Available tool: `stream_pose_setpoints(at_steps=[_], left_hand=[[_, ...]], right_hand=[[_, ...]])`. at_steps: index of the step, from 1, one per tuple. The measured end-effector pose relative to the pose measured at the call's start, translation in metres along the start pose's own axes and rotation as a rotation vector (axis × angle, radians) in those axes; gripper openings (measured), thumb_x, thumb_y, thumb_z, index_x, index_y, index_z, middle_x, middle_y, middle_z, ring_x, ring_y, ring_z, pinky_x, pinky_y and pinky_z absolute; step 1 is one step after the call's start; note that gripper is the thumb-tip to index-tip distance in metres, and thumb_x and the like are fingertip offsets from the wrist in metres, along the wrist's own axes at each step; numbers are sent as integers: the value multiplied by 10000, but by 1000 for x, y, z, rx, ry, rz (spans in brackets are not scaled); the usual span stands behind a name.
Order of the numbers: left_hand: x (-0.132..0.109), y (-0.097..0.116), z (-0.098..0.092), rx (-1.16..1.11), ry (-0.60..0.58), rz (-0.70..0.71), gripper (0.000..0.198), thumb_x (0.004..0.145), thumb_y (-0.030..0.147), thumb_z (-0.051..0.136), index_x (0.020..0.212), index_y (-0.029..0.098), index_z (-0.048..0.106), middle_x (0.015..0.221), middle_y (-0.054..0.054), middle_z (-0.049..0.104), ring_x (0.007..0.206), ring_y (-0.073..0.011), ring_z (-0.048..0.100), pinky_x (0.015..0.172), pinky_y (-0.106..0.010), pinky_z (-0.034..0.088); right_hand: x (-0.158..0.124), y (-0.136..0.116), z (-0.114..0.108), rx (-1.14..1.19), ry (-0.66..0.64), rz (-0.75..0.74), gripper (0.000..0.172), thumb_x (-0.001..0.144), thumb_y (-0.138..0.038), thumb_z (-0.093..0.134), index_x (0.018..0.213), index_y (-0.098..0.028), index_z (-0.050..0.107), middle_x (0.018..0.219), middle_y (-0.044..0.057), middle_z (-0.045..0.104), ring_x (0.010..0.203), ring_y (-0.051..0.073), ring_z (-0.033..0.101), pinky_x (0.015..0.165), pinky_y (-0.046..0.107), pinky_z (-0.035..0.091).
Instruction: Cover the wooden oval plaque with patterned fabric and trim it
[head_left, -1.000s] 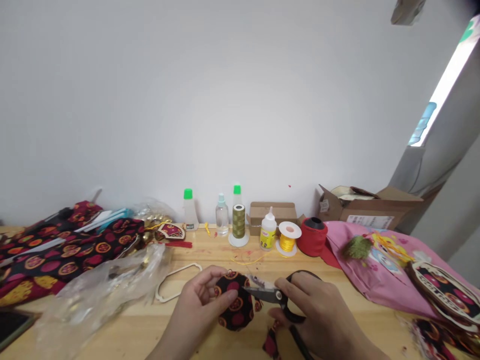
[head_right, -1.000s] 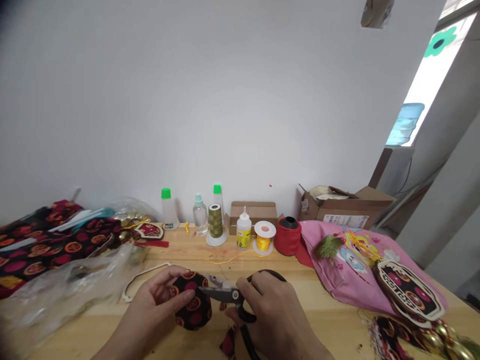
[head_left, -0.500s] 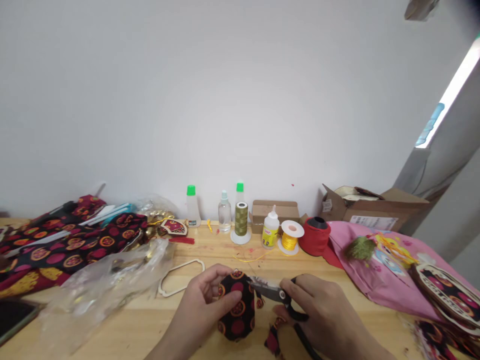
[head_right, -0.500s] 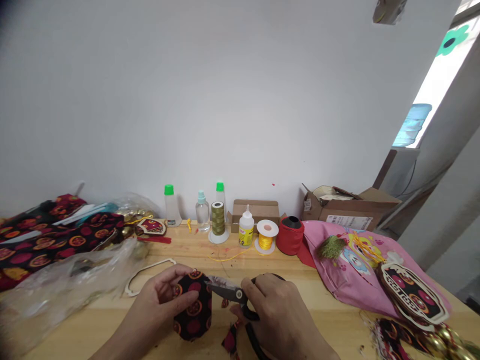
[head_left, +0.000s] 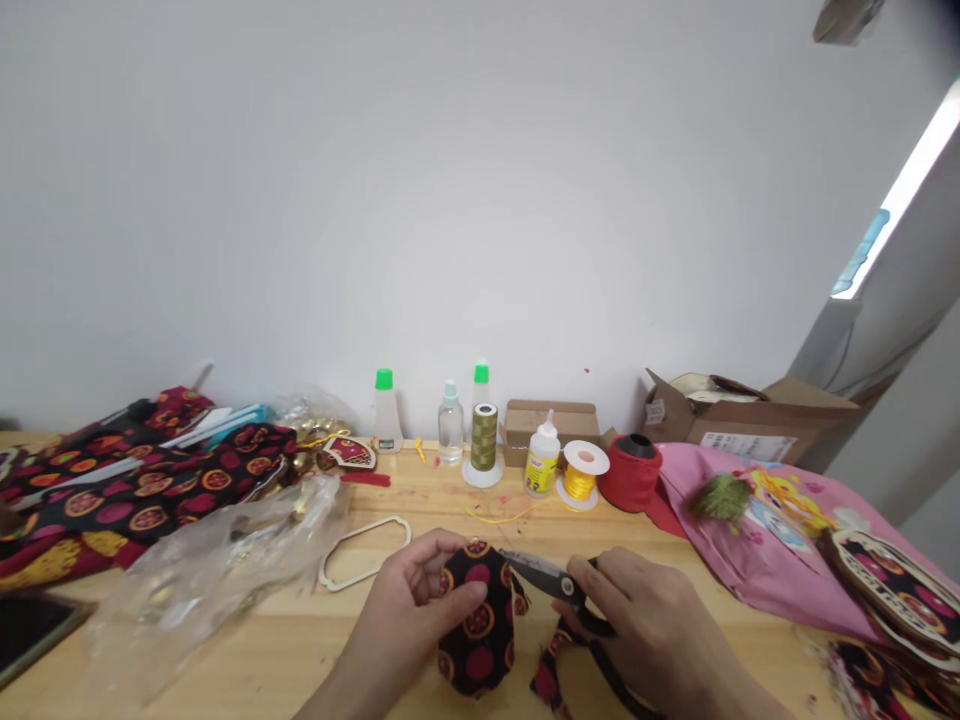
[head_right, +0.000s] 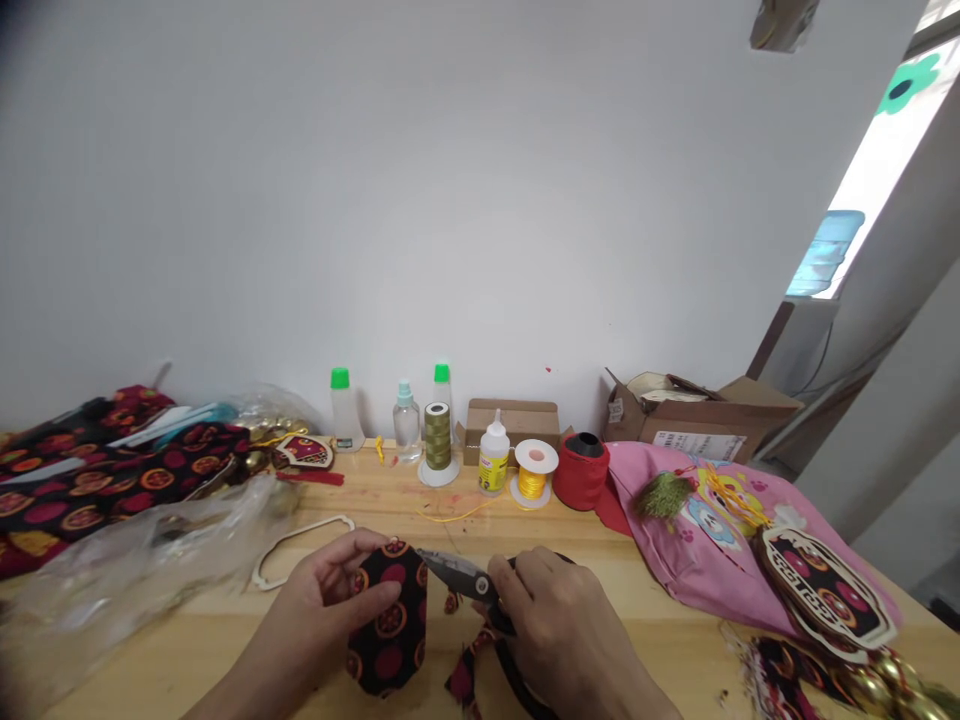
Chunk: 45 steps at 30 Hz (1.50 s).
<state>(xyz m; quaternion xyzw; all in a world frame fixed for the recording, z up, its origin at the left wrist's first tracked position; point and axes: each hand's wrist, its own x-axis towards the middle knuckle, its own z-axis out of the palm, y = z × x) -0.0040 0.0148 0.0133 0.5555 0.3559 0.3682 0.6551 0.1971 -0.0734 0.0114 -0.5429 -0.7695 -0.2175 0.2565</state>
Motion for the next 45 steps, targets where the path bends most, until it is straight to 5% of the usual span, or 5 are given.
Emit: stream_pose_setpoints(at_steps=[9,15,19,27,45], left_hand=[[-3,0,0,-47,-27,7,236,575,192,716,750,180,559,642,30,668,572,-94,589,533,-175,448],[-3,1,2,-74,-88,1,228,598,199,702,775,183,560,676,16,680,610,-107,606,558,-184,455],[-2,1,2,-64,-57,-1,235,594,206,705,775,179,557,671,14,683,599,-108,608,560,-188,457],[-4,-1,4,-86,-119,3,203,627,191,682,796,181,570,724,0,703,651,-121,630,601,-201,463],[-6,2,5,-102,-97,-1,197,615,185,689,777,181,577,677,8,701,618,-121,629,568,-199,463]], right_hand=[[6,9,5,672,-167,446,207,756,-348,509,774,-157,588,522,-50,387,449,97,359,411,200,280],[1,4,1,922,-227,391,282,737,-350,528,972,-195,547,653,-25,465,560,127,444,485,214,358],[5,-2,-7,726,-208,239,330,729,-293,578,1045,-219,515,832,33,533,734,178,510,623,270,414],[9,-8,-3,194,-108,171,259,601,-194,699,847,-197,615,633,17,549,524,162,497,440,235,317],[3,0,1,76,-50,30,186,703,-246,606,880,-197,578,637,12,560,513,146,506,435,229,310]])
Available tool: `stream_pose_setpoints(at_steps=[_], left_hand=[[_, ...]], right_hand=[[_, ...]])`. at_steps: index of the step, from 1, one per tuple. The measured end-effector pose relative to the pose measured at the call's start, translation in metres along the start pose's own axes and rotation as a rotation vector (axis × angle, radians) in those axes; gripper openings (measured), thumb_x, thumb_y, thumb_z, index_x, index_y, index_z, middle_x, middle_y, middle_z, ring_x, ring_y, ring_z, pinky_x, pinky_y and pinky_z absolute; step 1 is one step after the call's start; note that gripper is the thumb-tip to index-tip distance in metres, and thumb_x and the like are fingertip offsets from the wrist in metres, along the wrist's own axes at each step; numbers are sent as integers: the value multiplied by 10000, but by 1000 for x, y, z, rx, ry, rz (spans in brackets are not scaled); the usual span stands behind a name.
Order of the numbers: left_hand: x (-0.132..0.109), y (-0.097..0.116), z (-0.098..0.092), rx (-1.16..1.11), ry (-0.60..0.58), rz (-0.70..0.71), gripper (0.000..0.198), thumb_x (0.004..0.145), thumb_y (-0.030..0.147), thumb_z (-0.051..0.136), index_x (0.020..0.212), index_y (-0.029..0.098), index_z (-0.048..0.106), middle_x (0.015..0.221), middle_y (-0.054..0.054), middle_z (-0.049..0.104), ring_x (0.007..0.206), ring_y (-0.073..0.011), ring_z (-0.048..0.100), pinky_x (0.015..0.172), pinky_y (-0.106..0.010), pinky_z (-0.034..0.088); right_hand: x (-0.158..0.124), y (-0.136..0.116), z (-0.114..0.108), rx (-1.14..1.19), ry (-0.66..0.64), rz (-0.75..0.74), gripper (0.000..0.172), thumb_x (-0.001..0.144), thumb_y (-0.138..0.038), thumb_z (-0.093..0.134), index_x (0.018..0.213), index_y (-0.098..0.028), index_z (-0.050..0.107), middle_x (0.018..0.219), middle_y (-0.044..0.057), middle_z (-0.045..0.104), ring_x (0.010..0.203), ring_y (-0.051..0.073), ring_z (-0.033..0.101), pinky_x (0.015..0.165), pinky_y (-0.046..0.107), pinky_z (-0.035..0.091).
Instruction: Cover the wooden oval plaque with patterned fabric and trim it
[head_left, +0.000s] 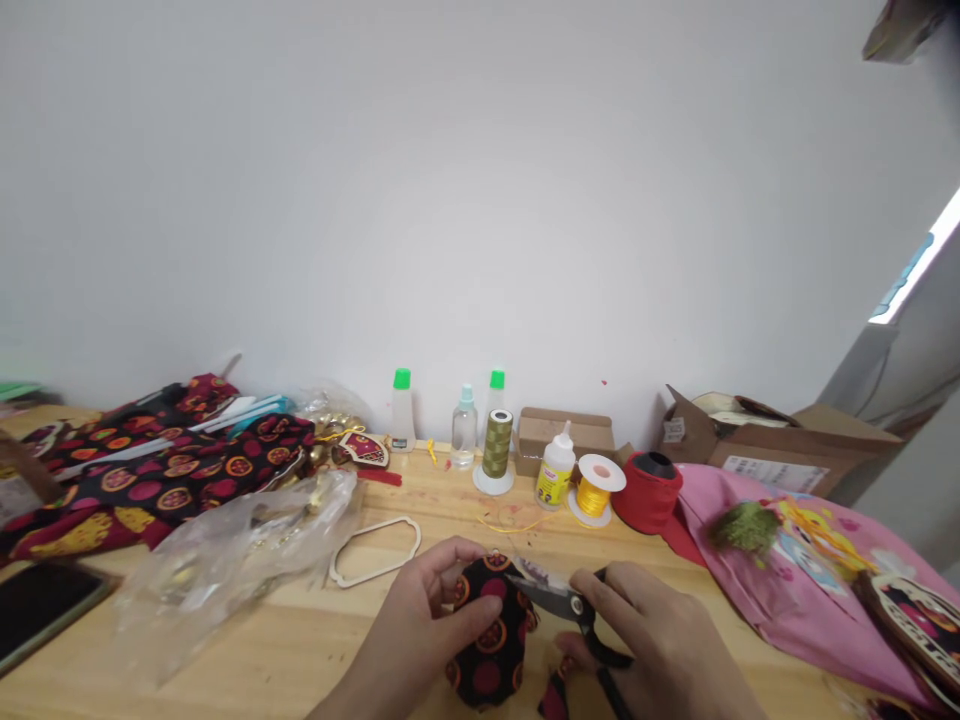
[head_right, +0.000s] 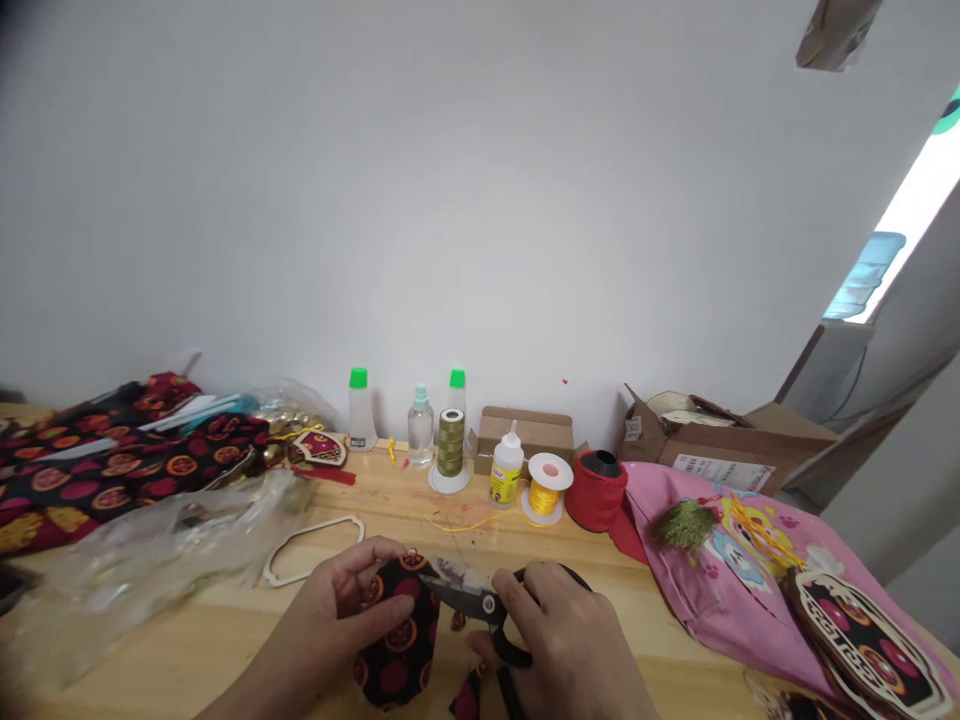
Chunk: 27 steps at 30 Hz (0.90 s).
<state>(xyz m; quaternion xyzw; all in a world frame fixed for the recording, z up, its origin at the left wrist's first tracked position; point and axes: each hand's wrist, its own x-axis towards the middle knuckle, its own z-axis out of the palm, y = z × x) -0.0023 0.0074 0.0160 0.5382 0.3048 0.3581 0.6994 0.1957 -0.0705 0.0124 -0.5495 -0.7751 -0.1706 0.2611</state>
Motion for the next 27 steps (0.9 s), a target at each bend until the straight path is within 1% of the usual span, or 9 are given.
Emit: stream_pose_setpoints(at_steps=[6,8,13,16,19,24,27], left_hand=[[1,-2,-1,-10,-21,12,196,617,167,687,781,181,581,688,16,700,628,-110,628,575,-185,461],[0,-2,-1,-20,-25,5,196,613,167,690,774,178,579,672,16,698,613,-111,627,563,-187,460],[1,-3,-1,-47,-34,-7,219,607,171,695,785,182,569,666,15,703,602,-112,631,561,-194,467],[2,-4,-1,-58,-30,-14,214,602,169,698,771,184,568,647,23,701,586,-108,630,553,-193,470],[1,-4,-2,-54,-45,-10,198,613,163,687,771,185,571,667,18,706,600,-114,637,565,-201,474],[0,-4,-2,2,-32,-8,196,612,140,678,767,183,567,645,29,695,581,-105,625,536,-183,455],[-1,-4,-2,33,-37,-13,183,616,146,670,765,180,569,643,26,691,576,-107,618,531,-185,445]], right_hand=[[-1,-1,0,-46,0,-50,152,764,-269,531,881,-181,572,619,15,550,506,149,491,430,239,298],[0,-1,0,-68,-9,-66,156,791,-279,501,884,-174,568,613,17,545,499,148,484,429,241,294],[0,1,0,-84,22,-95,188,836,-287,437,877,-153,563,594,24,539,487,148,488,424,239,305],[0,1,1,-78,23,-102,186,837,-273,433,889,-148,560,600,29,544,483,146,493,423,233,320],[-1,1,2,-58,-5,-97,179,829,-270,447,896,-148,560,609,34,553,495,151,507,426,231,335],[0,2,0,-44,26,-138,225,853,-287,402,870,-135,567,562,29,541,448,148,482,394,238,304],[-1,4,-1,-61,11,-152,221,859,-272,386,874,-137,561,569,28,535,462,151,474,405,246,293]])
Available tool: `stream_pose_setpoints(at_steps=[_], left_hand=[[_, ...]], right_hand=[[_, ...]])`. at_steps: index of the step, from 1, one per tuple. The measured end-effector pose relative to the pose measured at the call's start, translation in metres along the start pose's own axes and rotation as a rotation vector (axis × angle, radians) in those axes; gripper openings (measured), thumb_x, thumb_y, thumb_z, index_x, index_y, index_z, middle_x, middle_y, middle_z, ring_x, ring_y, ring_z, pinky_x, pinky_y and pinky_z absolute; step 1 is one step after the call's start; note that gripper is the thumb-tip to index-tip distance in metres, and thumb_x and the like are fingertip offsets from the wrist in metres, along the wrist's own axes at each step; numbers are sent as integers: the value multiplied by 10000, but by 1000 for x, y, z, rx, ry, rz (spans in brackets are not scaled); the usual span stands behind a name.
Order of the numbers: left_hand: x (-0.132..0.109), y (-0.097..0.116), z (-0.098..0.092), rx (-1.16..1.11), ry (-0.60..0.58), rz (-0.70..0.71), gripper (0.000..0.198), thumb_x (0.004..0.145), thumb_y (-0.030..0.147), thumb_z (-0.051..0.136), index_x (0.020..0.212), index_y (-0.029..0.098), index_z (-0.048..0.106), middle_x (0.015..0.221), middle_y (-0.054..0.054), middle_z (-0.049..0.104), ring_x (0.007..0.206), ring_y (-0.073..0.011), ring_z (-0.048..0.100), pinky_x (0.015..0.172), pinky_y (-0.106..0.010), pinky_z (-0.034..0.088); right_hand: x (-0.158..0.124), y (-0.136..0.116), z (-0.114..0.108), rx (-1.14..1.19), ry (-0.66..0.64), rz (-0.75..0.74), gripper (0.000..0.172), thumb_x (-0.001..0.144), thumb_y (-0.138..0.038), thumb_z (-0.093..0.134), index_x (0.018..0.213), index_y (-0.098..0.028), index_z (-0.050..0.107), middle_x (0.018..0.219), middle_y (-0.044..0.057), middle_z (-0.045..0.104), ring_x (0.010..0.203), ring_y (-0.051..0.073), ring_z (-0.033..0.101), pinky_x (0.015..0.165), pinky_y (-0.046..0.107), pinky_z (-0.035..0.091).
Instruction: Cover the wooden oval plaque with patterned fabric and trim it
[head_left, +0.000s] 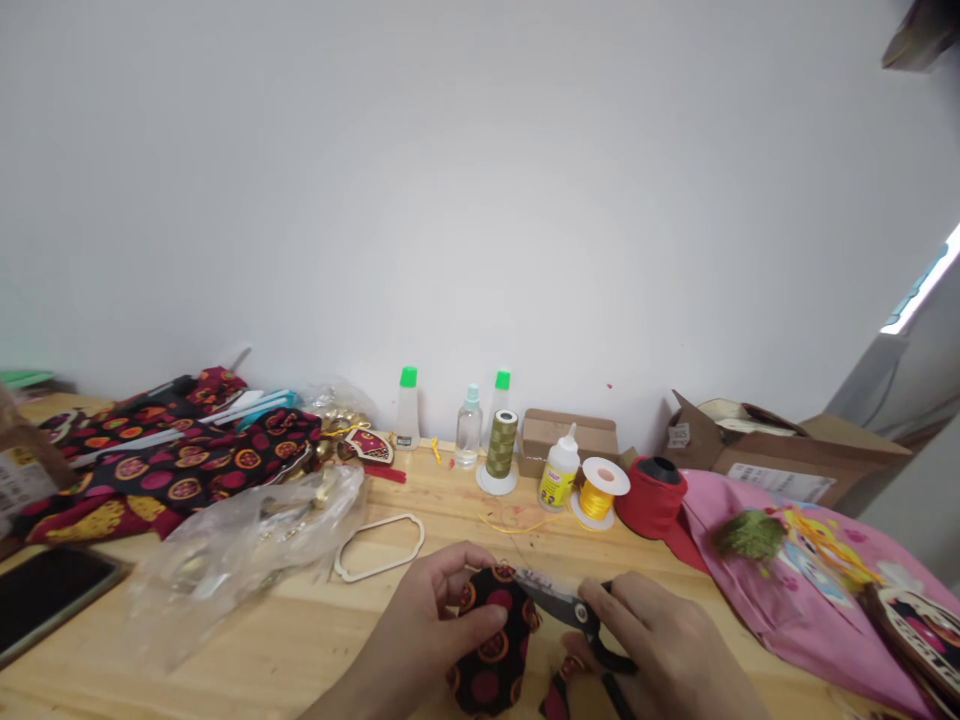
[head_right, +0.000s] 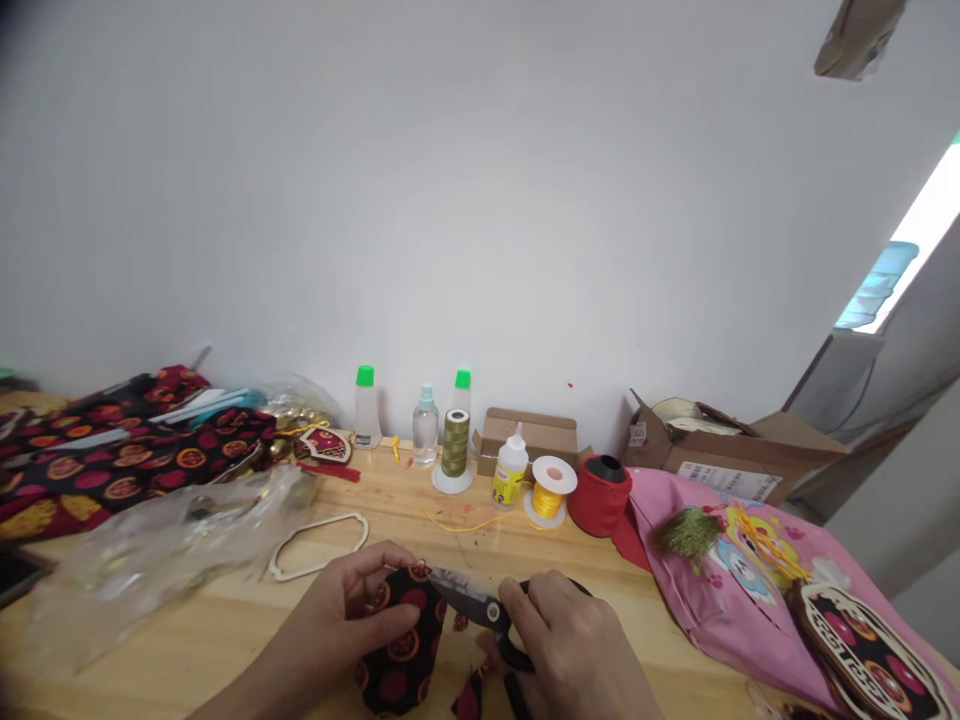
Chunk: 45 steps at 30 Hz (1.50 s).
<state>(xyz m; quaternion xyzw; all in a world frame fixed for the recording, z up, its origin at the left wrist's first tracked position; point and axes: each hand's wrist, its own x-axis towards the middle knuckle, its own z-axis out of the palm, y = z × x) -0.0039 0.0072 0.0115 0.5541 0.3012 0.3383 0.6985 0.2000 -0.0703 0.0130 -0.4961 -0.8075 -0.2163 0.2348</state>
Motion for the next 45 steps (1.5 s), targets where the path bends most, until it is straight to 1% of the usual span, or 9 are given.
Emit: stream_pose_setpoints(at_steps=[11,19,23,26,29,35,39,42,45], left_hand=[[2,1,-1,-39,-44,-29,222,588,147,690,750,165,541,640,19,698,560,-106,616,529,-193,438],[3,3,-1,105,-50,-29,160,620,114,635,760,155,569,614,20,681,581,-120,614,531,-200,425],[4,3,-2,192,-16,-13,153,614,91,623,758,138,599,686,-11,687,609,-130,607,544,-213,432],[6,2,-7,114,-9,-14,164,618,115,645,771,144,593,699,-9,697,618,-124,614,562,-211,441],[9,0,-11,-6,-25,4,185,613,149,674,777,154,588,708,-4,705,625,-122,624,586,-217,454],[10,0,-11,-132,-19,-3,194,603,157,701,761,163,586,627,11,689,546,-101,609,536,-198,450],[4,1,-10,-293,-81,-2,112,657,164,656,752,156,597,615,4,655,552,-91,584,537,-187,437],[1,3,-9,-504,-126,-53,127,629,129,647,745,145,600,617,4,612,544,-73,545,504,-156,402],[0,6,-9,-553,-198,-102,69,623,145,596,688,124,592,538,-1,547,473,-73,487,426,-153,348]], right_hand=[[-3,0,-1,-12,3,10,94,747,-164,500,821,-164,559,575,2,516,482,143,431,422,258,244],[0,-5,-1,-42,-109,68,314,560,-39,499,820,-199,569,604,-10,564,521,143,478,442,248,270],[1,-11,0,21,-157,50,203,623,-132,550,802,-223,579,601,-13,575,492,138,494,406,236,262],[2,-6,-5,159,-84,183,72,734,-236,542,786,-210,586,561,-18,542,464,124,485,420,217,301],[3,3,-9,367,-17,386,161,766,-326,523,757,-183,596,507,-34,465,439,111,437,428,206,324],[4,3,3,1082,-125,678,460,726,-563,474,925,-158,563,553,-51,336,450,86,304,405,199,255],[2,-4,10,1318,-156,613,595,623,-674,504,935,-171,560,542,-58,327,453,89,324,453,224,317],[2,-8,7,1222,-170,541,595,623,-672,506,972,-193,557,599,-25,422,494,115,414,485,240,366],[5,-9,0,1034,-152,456,547,688,-642,452,1017,-217,546,717,17,501,601,153,483,525,244,384]])
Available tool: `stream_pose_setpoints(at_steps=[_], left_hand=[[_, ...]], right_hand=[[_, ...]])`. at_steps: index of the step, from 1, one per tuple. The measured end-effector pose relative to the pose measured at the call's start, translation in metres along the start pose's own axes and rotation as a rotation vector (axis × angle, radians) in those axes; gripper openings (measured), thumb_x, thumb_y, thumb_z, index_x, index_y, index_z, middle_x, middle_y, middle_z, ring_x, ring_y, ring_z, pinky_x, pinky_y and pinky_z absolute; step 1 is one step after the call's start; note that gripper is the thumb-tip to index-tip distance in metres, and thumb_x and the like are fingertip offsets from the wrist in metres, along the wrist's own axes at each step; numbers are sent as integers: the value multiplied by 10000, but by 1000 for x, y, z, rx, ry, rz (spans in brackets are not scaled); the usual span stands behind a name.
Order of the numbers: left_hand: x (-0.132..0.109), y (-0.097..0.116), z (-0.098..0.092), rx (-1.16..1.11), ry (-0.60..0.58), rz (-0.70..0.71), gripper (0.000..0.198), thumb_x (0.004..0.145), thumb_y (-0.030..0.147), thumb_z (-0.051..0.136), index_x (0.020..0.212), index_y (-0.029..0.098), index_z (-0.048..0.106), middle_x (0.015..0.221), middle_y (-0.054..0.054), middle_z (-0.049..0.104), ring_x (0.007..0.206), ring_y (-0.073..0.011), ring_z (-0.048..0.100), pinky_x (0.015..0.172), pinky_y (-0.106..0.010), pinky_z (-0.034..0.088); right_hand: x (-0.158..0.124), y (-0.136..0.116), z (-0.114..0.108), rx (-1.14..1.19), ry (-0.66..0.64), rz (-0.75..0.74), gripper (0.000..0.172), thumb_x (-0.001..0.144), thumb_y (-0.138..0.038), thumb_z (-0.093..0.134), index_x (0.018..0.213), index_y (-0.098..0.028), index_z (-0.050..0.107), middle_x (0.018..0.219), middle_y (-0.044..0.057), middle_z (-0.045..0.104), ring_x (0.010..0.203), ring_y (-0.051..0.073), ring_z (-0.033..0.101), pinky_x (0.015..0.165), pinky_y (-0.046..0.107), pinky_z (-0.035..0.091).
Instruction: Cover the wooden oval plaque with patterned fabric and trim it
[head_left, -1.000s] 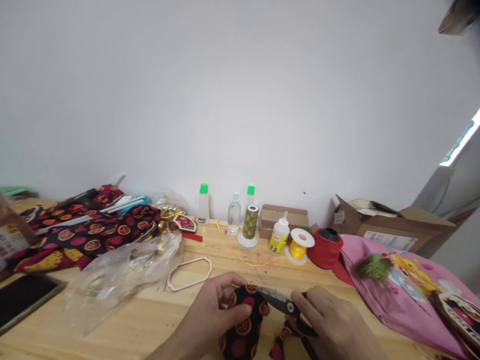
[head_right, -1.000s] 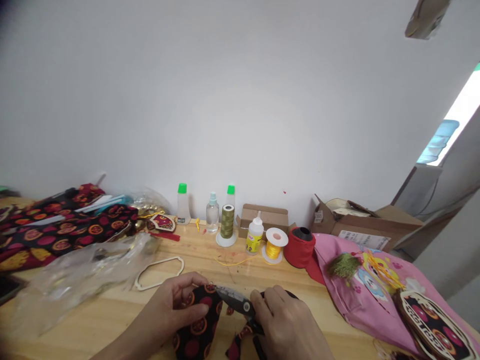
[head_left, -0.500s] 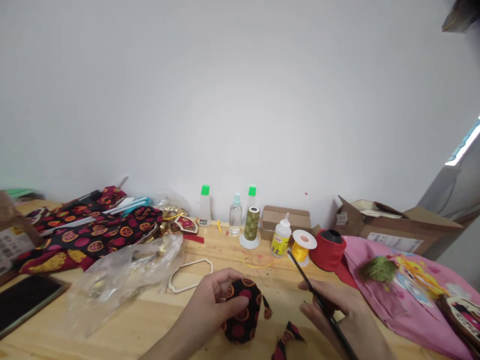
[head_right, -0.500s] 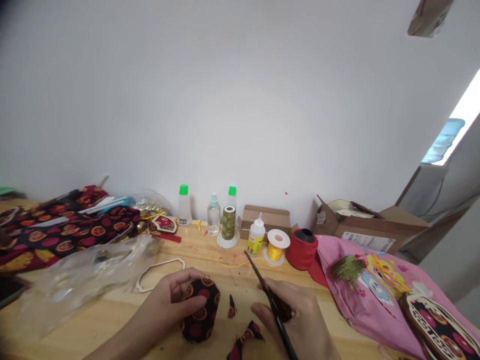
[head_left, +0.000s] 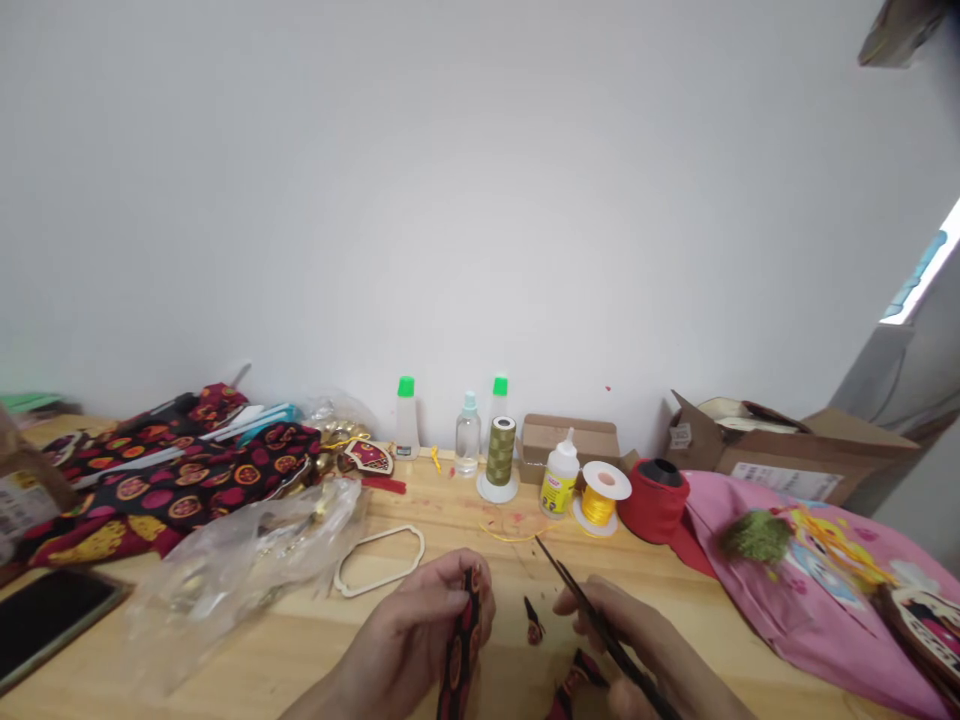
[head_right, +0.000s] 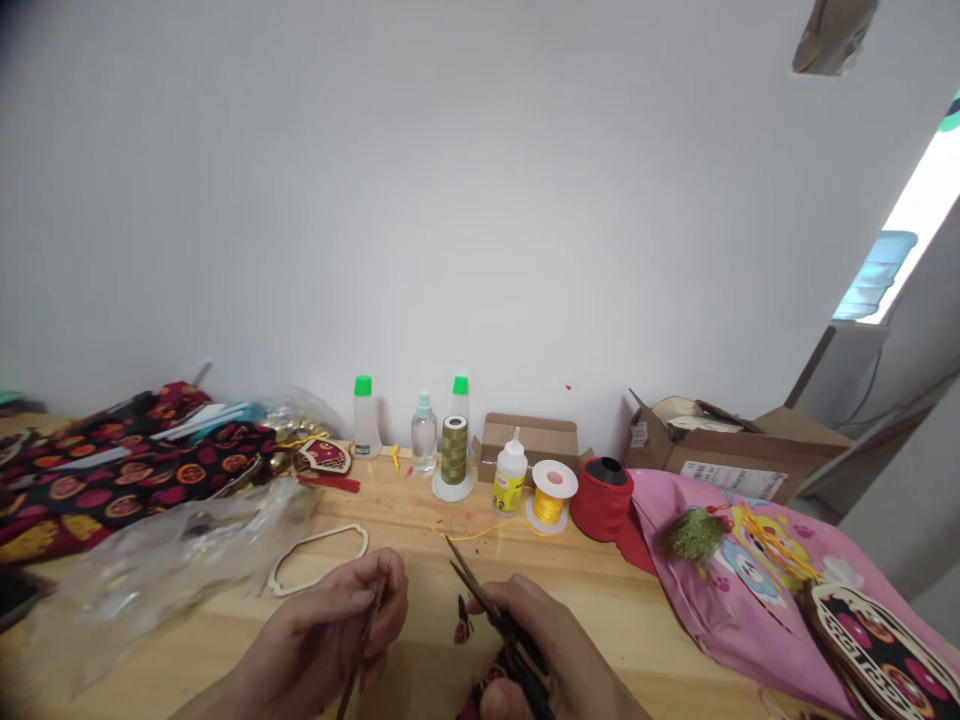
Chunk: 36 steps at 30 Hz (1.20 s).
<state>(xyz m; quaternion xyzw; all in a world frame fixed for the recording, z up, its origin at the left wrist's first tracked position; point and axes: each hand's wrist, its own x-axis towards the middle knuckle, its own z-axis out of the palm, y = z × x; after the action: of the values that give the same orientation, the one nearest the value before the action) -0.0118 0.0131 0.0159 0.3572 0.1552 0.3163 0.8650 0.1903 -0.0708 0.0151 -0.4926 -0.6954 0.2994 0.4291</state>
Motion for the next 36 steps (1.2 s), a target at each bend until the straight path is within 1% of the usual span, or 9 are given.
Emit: stream_pose_setpoints(at_steps=[3,6,9,12,16,19,21,27,36], left_hand=[[0,1,1,16,-13,-2,47,606,143,577,650,126,580,514,2,524,455,-78,466,410,-161,330],[1,-2,-1,74,52,33,75,622,127,592,696,140,587,565,1,568,487,-81,497,451,-169,353],[2,-4,-1,213,129,64,75,667,150,596,739,171,586,582,19,592,503,-82,519,489,-179,368],[3,-4,1,415,216,112,58,697,228,602,724,178,589,590,29,591,539,-88,524,521,-187,381],[3,-3,2,640,324,188,111,686,286,613,717,179,609,661,13,615,637,-124,548,579,-206,405],[4,-3,1,751,345,245,100,680,288,614,699,191,631,699,10,623,677,-136,556,616,-209,414],[5,-3,0,803,343,258,90,680,281,613,694,196,641,704,6,627,674,-137,558,613,-205,415],[2,-3,0,857,327,264,96,683,284,606,702,200,648,705,-2,632,666,-143,560,596,-206,420],[3,-1,1,898,331,266,91,681,277,604,699,199,647,699,-4,633,666,-144,563,598,-206,425]], right_hand=[[2,-8,-3,-208,-14,-63,448,702,-581,488,933,-211,591,671,12,515,583,155,483,521,238,372],[4,-12,-5,-492,-45,-59,306,694,-445,563,844,-184,616,644,24,533,557,155,492,488,229,357],[2,-12,-5,-684,-47,-13,217,694,-296,580,874,-181,617,683,43,574,572,155,521,480,218,355],[-1,-10,-4,-785,-13,-36,218,695,-255,577,903,-202,610,687,35,596,558,146,536,476,213,351],[-4,-8,-1,-870,28,-67,164,711,-258,564,866,-223,606,661,20,605,550,149,552,473,220,336],[-6,-8,2,-896,29,-74,117,732,-252,544,831,-217,597,643,17,603,555,147,558,474,219,330],[-7,-8,4,-910,26,-86,110,741,-244,533,829,-214,590,646,18,604,549,146,557,469,221,323],[-7,-6,5,-968,20,-108,109,738,-241,535,835,-222,581,645,10,603,540,160,557,458,240,304],[-6,-5,4,-980,15,-129,102,739,-241,538,829,-216,579,643,13,602,529,149,550,453,237,293]])
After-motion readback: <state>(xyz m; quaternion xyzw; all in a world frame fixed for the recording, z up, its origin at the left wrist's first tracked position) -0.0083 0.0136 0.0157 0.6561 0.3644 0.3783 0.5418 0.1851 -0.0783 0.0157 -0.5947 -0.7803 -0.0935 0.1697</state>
